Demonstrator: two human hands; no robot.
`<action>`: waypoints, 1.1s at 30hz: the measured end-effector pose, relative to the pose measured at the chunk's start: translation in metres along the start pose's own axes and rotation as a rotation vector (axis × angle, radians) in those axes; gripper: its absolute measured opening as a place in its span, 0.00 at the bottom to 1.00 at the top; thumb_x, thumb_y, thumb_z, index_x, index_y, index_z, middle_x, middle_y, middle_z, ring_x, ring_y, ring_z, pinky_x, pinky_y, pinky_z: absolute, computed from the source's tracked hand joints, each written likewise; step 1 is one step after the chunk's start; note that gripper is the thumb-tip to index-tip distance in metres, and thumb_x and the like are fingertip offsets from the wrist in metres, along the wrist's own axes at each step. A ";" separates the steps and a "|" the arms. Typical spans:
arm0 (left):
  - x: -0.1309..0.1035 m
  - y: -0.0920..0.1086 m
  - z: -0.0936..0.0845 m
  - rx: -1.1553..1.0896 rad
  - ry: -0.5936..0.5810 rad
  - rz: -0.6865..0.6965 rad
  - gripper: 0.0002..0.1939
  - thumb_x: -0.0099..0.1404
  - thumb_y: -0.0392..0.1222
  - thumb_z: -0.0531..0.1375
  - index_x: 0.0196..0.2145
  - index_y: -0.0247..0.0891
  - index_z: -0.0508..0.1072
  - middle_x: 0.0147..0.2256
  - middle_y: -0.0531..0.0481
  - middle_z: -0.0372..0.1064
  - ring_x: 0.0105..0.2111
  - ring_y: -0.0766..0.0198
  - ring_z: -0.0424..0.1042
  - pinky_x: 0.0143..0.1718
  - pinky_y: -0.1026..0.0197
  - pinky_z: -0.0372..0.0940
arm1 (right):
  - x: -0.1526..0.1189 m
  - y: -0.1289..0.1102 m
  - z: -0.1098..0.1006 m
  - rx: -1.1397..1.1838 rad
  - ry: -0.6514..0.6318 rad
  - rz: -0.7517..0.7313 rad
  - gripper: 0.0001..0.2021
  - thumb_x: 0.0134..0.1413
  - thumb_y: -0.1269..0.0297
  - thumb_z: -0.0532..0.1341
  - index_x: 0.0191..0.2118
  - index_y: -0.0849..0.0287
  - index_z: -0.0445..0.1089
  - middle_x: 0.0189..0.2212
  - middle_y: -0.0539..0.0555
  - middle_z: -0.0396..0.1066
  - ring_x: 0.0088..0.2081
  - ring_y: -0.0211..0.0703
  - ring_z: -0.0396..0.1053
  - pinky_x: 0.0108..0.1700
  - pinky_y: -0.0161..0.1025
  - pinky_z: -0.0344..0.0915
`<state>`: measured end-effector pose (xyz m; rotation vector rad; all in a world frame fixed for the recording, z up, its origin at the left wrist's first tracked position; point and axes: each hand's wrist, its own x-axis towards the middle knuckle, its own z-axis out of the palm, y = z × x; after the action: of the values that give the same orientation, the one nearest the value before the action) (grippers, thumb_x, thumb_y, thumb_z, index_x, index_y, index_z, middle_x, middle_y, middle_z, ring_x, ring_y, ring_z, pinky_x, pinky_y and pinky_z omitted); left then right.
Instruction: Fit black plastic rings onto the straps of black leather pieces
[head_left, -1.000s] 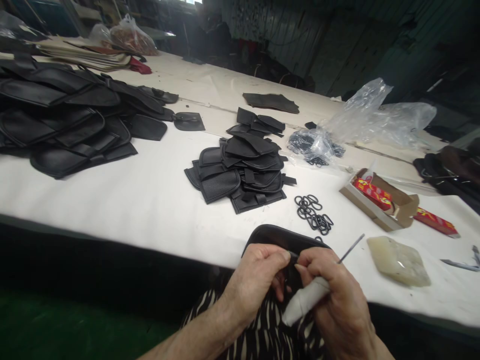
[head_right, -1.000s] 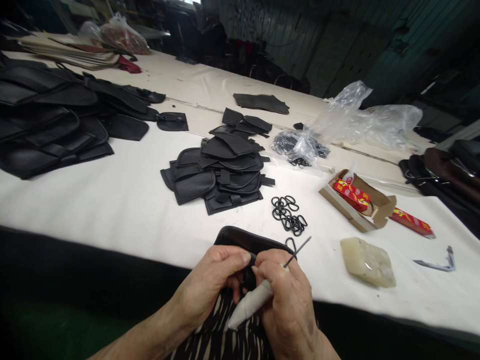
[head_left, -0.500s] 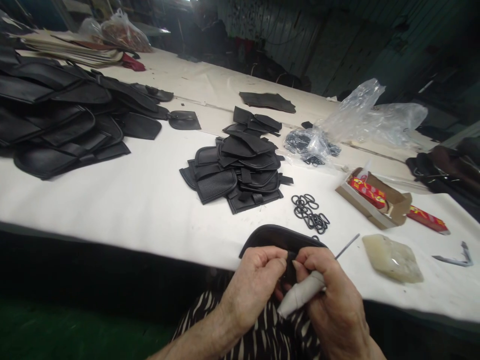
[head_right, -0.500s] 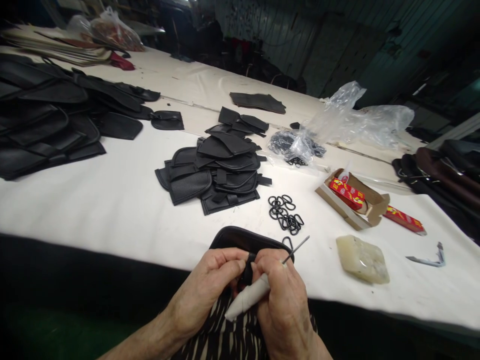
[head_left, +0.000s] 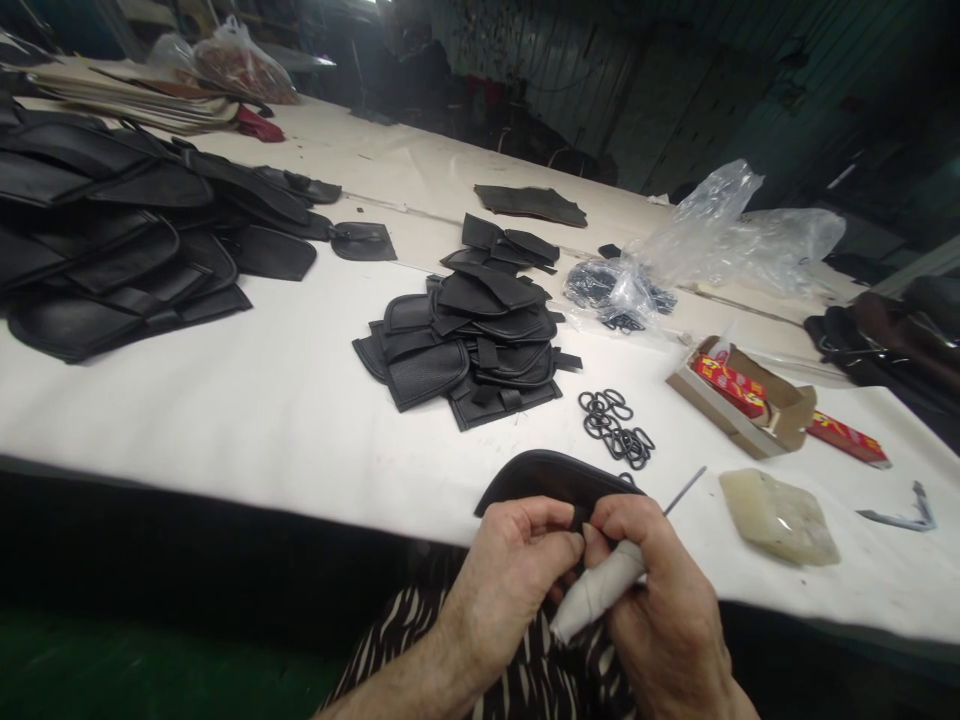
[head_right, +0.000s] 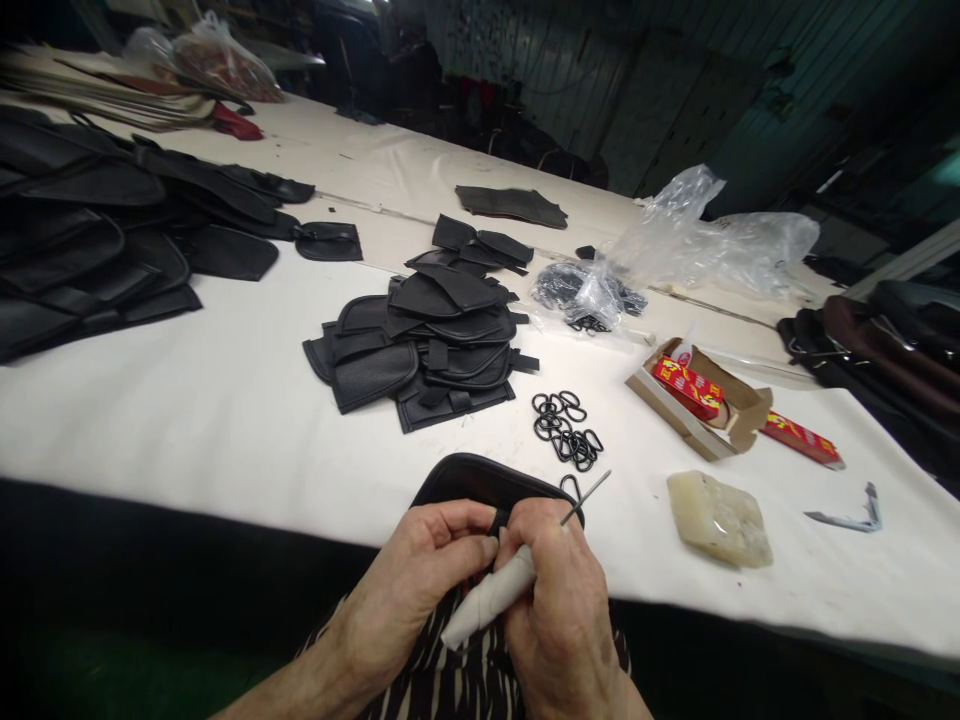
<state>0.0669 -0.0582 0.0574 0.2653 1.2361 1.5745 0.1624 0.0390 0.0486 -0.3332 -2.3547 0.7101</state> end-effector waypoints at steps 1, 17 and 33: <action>0.000 0.000 0.000 -0.003 0.009 -0.002 0.05 0.55 0.37 0.56 0.27 0.33 0.70 0.23 0.54 0.60 0.23 0.71 0.57 0.24 0.67 0.54 | 0.001 -0.001 0.000 -0.003 -0.002 -0.002 0.07 0.55 0.76 0.55 0.32 0.56 0.60 0.29 0.49 0.63 0.29 0.37 0.62 0.29 0.34 0.61; 0.002 -0.006 0.003 -0.102 0.068 -0.019 0.05 0.55 0.37 0.58 0.29 0.33 0.71 0.20 0.56 0.59 0.20 0.72 0.54 0.22 0.67 0.51 | 0.009 -0.008 -0.003 -0.115 -0.013 0.048 0.06 0.53 0.74 0.54 0.33 0.56 0.60 0.26 0.48 0.62 0.26 0.35 0.63 0.28 0.31 0.60; 0.001 -0.002 0.002 0.130 0.220 0.044 0.11 0.58 0.45 0.59 0.31 0.33 0.75 0.21 0.53 0.64 0.21 0.70 0.59 0.23 0.67 0.56 | -0.012 -0.004 0.005 -0.096 0.148 -0.009 0.07 0.54 0.76 0.57 0.36 0.57 0.64 0.35 0.53 0.67 0.34 0.39 0.68 0.34 0.34 0.66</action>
<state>0.0687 -0.0563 0.0563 0.2076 1.5158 1.5952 0.1679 0.0288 0.0412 -0.4028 -2.2522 0.5503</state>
